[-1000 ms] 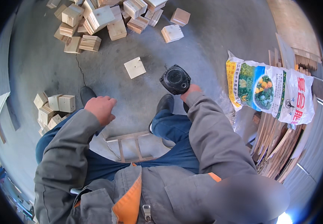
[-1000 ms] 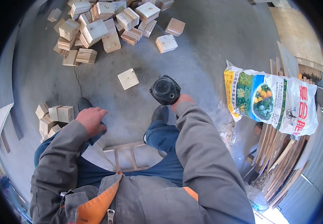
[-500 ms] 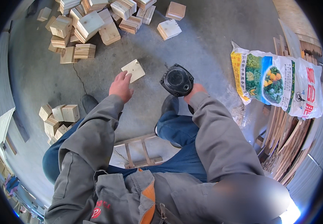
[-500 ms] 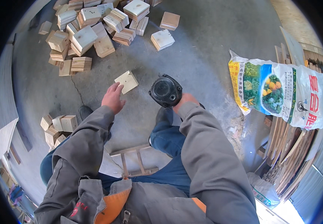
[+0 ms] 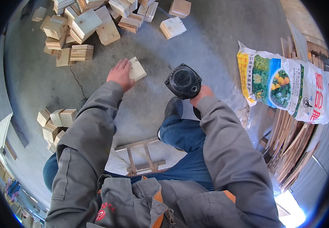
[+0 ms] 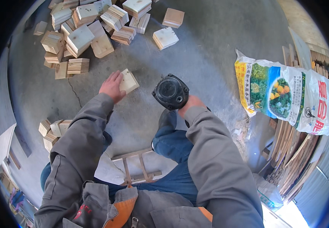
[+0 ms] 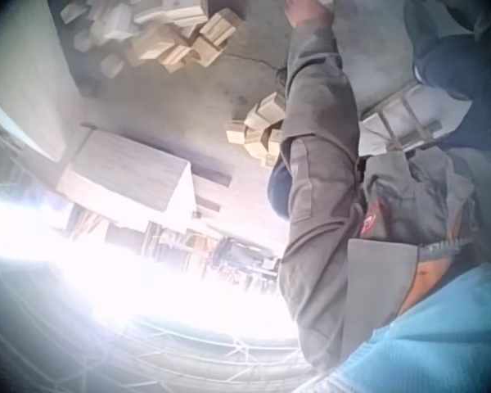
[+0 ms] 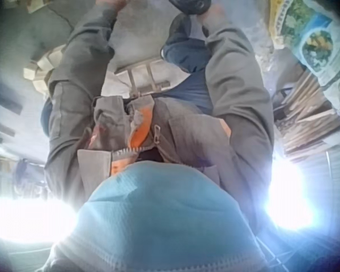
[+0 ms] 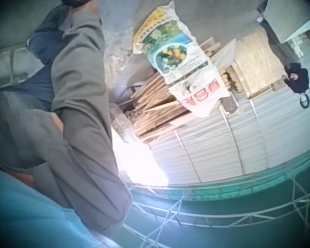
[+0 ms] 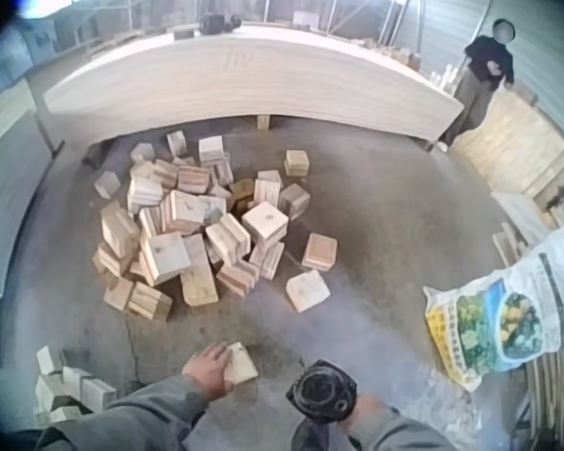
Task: The person sits on the floor and uses a nail gun to fasten small wooden blocks together. They pick up blocks, align them, and drive nails into them, then place the assembled pieces into a growing pile.
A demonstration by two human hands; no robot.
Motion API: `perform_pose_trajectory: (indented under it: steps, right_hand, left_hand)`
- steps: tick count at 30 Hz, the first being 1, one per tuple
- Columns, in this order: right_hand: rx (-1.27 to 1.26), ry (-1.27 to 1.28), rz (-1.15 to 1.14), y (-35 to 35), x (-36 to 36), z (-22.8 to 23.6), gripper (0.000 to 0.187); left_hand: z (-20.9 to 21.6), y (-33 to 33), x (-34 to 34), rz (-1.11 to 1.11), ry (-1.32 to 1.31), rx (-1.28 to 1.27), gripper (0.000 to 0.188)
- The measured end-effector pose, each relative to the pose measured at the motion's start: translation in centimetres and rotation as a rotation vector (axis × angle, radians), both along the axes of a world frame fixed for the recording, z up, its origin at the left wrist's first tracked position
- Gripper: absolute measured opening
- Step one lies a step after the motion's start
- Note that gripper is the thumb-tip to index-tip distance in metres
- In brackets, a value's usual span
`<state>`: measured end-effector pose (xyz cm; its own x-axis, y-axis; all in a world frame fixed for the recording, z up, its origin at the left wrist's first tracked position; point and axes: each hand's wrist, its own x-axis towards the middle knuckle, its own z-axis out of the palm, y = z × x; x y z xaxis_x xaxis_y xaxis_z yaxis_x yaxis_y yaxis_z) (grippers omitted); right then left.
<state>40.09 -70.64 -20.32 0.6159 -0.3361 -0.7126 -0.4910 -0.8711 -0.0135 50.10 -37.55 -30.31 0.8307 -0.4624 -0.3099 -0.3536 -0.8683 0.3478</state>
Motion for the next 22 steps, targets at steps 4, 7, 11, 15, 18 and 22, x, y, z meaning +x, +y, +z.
perform_pose_trajectory:
  steps: [4,7,11,15,18,22]
  right_hand:
    - [0.053,-0.003,-0.063,0.2,0.7,0.8,0.028]
    - [0.029,0.083,-0.029,-0.4,0.7,0.1,0.031]
    - [-0.006,0.014,-0.045,-0.7,0.3,-0.2,0.028]
    - [0.004,0.066,-0.046,-0.1,1.3,1.0,0.028]
    - [0.007,0.085,-0.051,0.0,1.4,0.9,0.030]
    - [0.032,0.084,-0.042,-0.4,1.5,0.6,0.030]
  left_hand:
    - [-1.3,2.6,2.0,0.067,-0.014,-0.061,0.061]
    - [-1.0,2.8,2.4,0.171,0.053,-0.132,0.067]
    - [1.3,0.6,1.9,0.248,0.100,-0.088,0.082]
    - [0.0,0.9,1.7,0.255,-0.001,-0.067,0.094]
    - [-0.8,0.9,2.4,0.360,0.085,-0.067,0.094]
    - [-0.9,0.9,2.1,0.412,0.213,-0.207,0.096]
